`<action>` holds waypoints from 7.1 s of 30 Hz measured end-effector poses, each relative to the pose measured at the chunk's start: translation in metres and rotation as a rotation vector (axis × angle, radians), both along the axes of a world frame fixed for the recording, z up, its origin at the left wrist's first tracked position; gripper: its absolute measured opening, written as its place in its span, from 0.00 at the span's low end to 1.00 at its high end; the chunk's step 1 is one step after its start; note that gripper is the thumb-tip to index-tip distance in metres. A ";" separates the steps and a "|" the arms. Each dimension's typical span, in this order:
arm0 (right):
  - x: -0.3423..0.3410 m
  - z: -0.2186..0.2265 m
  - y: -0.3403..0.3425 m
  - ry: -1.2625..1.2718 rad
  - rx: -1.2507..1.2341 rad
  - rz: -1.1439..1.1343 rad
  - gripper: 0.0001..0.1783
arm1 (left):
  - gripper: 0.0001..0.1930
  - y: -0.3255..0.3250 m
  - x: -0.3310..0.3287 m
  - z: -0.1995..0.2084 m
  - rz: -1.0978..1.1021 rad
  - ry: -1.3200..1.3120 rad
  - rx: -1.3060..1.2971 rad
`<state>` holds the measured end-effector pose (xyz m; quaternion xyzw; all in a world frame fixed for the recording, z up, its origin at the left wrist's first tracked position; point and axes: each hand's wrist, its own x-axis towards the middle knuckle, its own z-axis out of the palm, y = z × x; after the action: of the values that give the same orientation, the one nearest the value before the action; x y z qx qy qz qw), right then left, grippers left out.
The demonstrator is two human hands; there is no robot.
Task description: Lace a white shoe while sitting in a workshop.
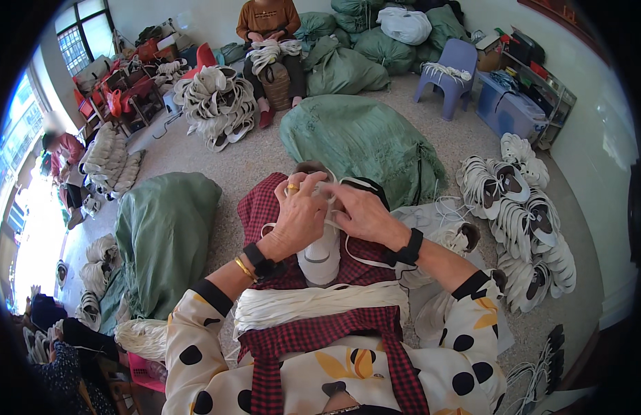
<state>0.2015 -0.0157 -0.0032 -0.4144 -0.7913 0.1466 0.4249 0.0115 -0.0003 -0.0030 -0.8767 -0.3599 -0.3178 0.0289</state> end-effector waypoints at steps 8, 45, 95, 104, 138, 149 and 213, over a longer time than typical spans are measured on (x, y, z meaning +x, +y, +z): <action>0.010 -0.002 0.008 -0.159 -0.106 0.127 0.16 | 0.01 -0.005 -0.073 0.057 0.023 -0.048 -0.157; 0.005 -0.005 -0.004 0.341 -0.443 0.129 0.08 | 0.32 0.046 -0.032 0.031 0.018 0.024 -0.518; -0.006 -0.005 0.013 0.088 -0.288 0.120 0.09 | 0.28 0.075 -0.047 0.019 -0.337 -0.050 -0.845; -0.014 -0.006 0.010 0.048 -0.274 0.053 0.09 | 0.27 0.065 -0.046 0.025 -0.316 -0.024 -0.782; -0.001 0.008 0.013 -0.116 0.063 -0.004 0.10 | 0.06 -0.009 -0.092 0.008 0.025 -0.434 -0.119; 0.103 0.009 0.055 -0.300 0.173 -0.358 0.04 | 0.07 0.007 -0.202 0.008 0.502 -0.319 0.291; 0.015 -0.002 0.035 0.165 -0.298 0.096 0.20 | 0.12 0.020 -0.060 0.009 -0.050 -0.462 -0.373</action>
<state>0.2168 0.0192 -0.0048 -0.4211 -0.7421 0.3158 0.4150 -0.0486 0.0200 0.0064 -0.7800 -0.3873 -0.4379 -0.2232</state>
